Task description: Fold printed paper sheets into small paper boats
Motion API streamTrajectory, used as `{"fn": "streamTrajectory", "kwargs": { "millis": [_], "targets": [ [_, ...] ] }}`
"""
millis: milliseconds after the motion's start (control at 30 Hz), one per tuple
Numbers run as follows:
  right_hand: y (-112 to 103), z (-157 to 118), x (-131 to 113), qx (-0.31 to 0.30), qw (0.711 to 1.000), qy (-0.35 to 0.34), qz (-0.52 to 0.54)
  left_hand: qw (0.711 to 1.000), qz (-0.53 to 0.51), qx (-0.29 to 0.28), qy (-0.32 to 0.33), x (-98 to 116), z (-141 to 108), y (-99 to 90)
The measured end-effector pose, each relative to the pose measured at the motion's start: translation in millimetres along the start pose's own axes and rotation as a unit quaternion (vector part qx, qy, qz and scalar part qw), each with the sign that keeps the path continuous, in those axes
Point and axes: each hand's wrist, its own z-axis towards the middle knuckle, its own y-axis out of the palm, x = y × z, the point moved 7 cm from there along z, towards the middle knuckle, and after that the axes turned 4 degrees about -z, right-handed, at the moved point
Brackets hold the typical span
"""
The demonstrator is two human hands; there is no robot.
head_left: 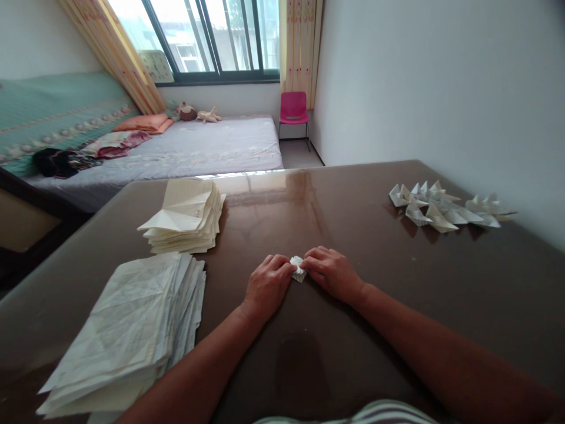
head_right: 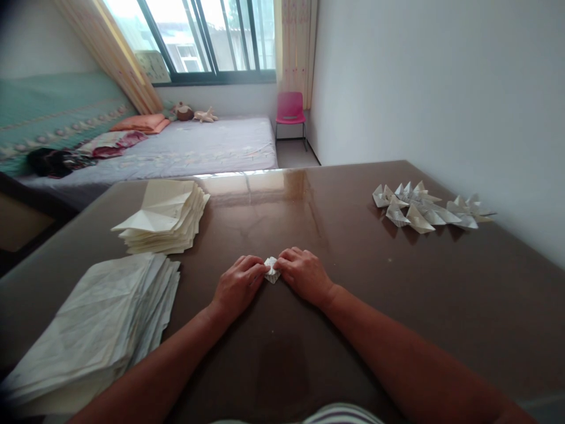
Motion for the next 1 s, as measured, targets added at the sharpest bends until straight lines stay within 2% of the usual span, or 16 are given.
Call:
{"fn": "streamTrajectory", "kwargs": {
  "millis": [333,567,733,833,1000],
  "targets": [
    [-4,-5,-3,-0.025,0.993,-0.079,-0.088,0.994,0.064,-0.059,0.072,10,-7,5.4],
    [-7,-7,-5,-0.066,0.990,-0.105,-0.063,0.990,0.072,-0.093,0.084,18,-8,9.9],
    [-8,-7,-4,-0.069,0.991,-0.110,-0.020,0.985,0.102,-0.112,0.082,23,-12,11.6],
    [-4,-7,-2,-0.066,0.994,-0.087,-0.006,0.980,0.131,-0.123,0.087,26,-16,13.9],
    [3,-4,-4,-0.077,0.993,-0.042,-0.073,0.976,0.159,-0.119,0.086,29,-18,16.9]
  ]
}}
